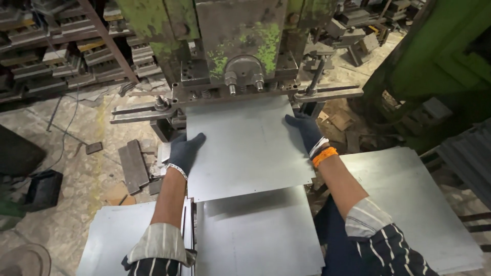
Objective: The recorder takes metal sheets from a pile, feeds them into a stamping machine, and then stacks the processed sheets.
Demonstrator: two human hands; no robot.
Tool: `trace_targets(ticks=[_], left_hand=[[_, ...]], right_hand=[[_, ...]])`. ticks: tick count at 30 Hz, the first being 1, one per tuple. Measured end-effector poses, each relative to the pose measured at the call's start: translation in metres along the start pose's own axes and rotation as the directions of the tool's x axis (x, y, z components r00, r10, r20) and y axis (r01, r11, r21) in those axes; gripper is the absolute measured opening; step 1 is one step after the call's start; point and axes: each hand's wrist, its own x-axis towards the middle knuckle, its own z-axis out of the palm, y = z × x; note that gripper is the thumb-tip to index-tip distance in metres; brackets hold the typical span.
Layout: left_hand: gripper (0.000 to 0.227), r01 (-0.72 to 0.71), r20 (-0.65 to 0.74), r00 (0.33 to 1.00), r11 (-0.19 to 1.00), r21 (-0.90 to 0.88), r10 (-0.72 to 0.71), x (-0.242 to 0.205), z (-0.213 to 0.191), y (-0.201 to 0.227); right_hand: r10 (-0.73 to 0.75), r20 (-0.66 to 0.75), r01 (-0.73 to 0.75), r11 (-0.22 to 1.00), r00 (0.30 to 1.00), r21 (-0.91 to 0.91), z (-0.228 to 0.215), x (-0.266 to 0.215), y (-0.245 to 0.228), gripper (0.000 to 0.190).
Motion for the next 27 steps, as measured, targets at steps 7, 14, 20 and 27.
trace_targets(ticks=[7, 14, 20, 27], left_hand=[[0.058, -0.006, 0.023, 1.000, 0.983, 0.184, 0.002, -0.005, 0.000, 0.006], [0.056, -0.016, 0.018, 1.000, 0.996, 0.088, 0.014, -0.003, 0.002, 0.005], [0.062, 0.014, 0.030, 0.999, 0.997, 0.071, -0.016, -0.012, 0.002, 0.010], [0.062, 0.010, 0.019, 1.000, 0.997, 0.077, -0.011, -0.014, 0.002, 0.014]], right_hand=[[0.080, 0.018, -0.080, 0.997, 0.997, 0.005, 0.001, -0.006, -0.004, 0.036], [0.067, 0.026, -0.066, 0.997, 0.997, -0.036, 0.007, -0.016, -0.012, 0.039], [0.054, 0.009, -0.053, 0.996, 0.999, -0.076, 0.005, -0.009, -0.008, 0.038], [0.052, 0.002, -0.052, 0.994, 0.999, -0.095, 0.011, -0.023, -0.019, 0.035]])
